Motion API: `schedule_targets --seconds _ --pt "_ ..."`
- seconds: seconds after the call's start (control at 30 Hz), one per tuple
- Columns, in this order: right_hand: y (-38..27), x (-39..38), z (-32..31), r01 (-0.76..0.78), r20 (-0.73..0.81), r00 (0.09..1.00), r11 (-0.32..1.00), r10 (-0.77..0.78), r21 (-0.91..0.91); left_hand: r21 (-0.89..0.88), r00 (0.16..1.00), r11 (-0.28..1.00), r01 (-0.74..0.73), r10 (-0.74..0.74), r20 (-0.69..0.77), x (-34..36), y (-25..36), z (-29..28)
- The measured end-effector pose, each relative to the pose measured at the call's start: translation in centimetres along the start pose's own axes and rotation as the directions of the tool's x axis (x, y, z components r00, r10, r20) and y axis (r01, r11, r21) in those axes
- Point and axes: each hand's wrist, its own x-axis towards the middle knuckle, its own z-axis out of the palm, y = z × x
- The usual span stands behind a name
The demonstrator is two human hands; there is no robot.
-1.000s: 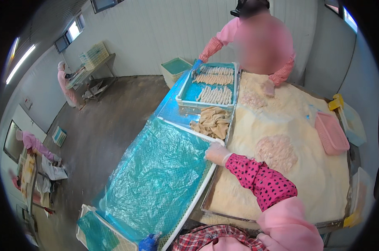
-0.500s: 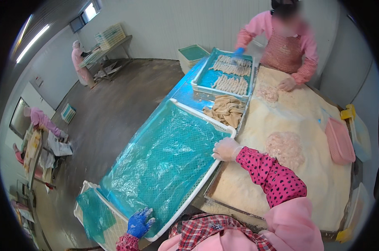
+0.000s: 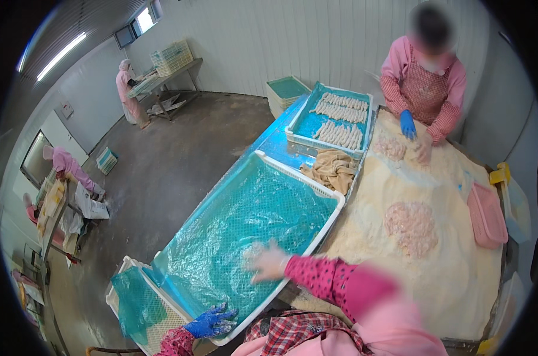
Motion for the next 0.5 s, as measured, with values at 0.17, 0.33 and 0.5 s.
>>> schedule_targets --seconds 0.17,0.33,0.5 --pt "13.3 -5.8 -1.2 -0.702 -0.061 0.712 0.712 0.7 -0.017 -0.686 0.683 0.627 0.37 -0.684 -0.256 0.9 4.6 -2.3" --pt "12.9 -7.7 -1.3 -0.52 -0.156 0.847 0.853 0.508 -0.05 -0.77 -0.079 0.611 0.184 -0.772 -0.631 -2.3 -4.3 5.5" --pt "12.7 -8.6 1.5 -0.449 -0.509 0.77 0.893 0.384 -0.006 -0.945 -0.059 0.303 -0.126 -0.953 -0.298 -2.5 -5.8 3.9"
